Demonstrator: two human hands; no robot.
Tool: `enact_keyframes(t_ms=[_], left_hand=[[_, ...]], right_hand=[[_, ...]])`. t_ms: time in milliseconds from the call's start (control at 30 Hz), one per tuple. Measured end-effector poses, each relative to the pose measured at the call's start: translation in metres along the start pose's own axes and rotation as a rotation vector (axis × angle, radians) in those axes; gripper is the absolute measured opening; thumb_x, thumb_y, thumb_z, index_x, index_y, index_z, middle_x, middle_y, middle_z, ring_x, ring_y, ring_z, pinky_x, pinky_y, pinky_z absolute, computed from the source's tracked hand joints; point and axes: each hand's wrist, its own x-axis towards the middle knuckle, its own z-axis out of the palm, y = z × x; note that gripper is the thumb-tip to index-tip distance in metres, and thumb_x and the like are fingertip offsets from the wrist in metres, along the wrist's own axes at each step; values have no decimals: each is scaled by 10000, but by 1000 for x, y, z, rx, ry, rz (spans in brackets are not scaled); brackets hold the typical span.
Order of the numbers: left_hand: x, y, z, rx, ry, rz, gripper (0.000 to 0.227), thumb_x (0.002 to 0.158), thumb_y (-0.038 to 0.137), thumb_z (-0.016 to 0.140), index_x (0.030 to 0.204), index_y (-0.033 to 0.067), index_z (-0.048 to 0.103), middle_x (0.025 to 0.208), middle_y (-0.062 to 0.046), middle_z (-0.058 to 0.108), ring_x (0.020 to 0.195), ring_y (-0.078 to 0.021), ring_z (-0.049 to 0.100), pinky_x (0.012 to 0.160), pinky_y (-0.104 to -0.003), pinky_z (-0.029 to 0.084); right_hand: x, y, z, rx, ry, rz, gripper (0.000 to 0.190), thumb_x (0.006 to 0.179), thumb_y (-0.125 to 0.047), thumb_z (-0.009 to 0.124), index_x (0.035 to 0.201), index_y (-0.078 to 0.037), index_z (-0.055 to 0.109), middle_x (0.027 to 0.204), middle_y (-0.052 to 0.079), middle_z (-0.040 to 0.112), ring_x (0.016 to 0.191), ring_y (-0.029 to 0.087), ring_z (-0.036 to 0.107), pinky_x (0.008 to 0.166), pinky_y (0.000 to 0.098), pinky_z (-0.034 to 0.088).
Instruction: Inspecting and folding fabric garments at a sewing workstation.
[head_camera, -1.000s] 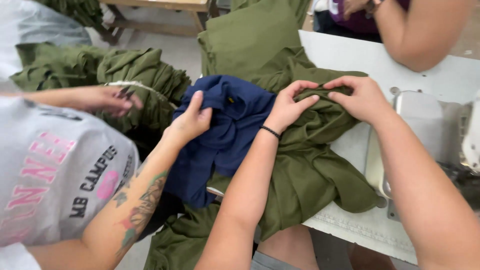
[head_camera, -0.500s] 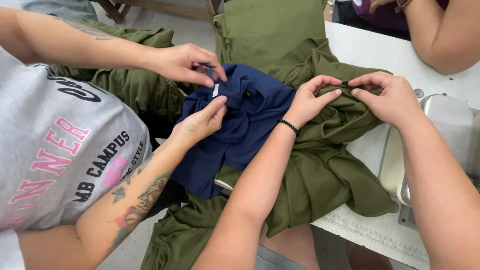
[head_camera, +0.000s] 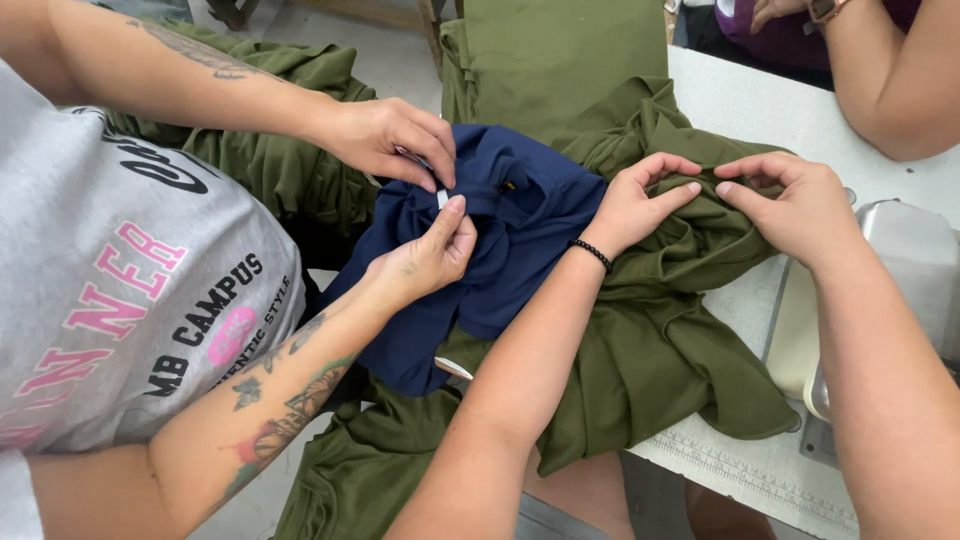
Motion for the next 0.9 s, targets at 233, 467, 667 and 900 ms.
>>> enact_keyframes(t_ms=[233, 467, 667, 900], left_hand=[[1, -1, 0, -8, -1, 1, 202, 877, 187, 780, 1069, 143, 736, 1087, 25, 747, 1037, -102, 683, 997, -261, 535], [-1, 3, 0, -3, -8, 6, 193, 881, 176, 773, 1067, 142, 734, 1093, 13, 751, 1046, -117, 693, 1007, -268, 543], [0, 1, 0, 4, -8, 24, 201, 878, 191, 779, 1068, 146, 732, 1097, 18, 747, 1053, -119, 689, 1014, -279, 540], [0, 1, 0, 22, -2, 25, 214, 868, 211, 786, 1067, 150, 738, 1106, 25, 756, 1059, -116, 694, 1033, -276, 534]], right_hand=[[1, 6, 3, -1, 51, -116, 190, 953, -225, 748, 1142, -232, 767, 1092, -44, 691, 923, 107, 593, 837, 283, 469], [1, 2, 2, 68, -6, -115, 380, 934, -187, 736, 1276, -120, 584, 1224, 27, 694, 1032, 156, 611, 891, 319, 477], [5, 9, 3, 30, -2, -95, 288, 935, -226, 764, 1211, -168, 705, 1125, -16, 691, 1021, 127, 600, 930, 306, 471], [2, 4, 1, -3, 2, -33, 287, 941, -281, 768, 1219, -232, 719, 1016, -23, 661, 957, 115, 585, 882, 308, 456]])
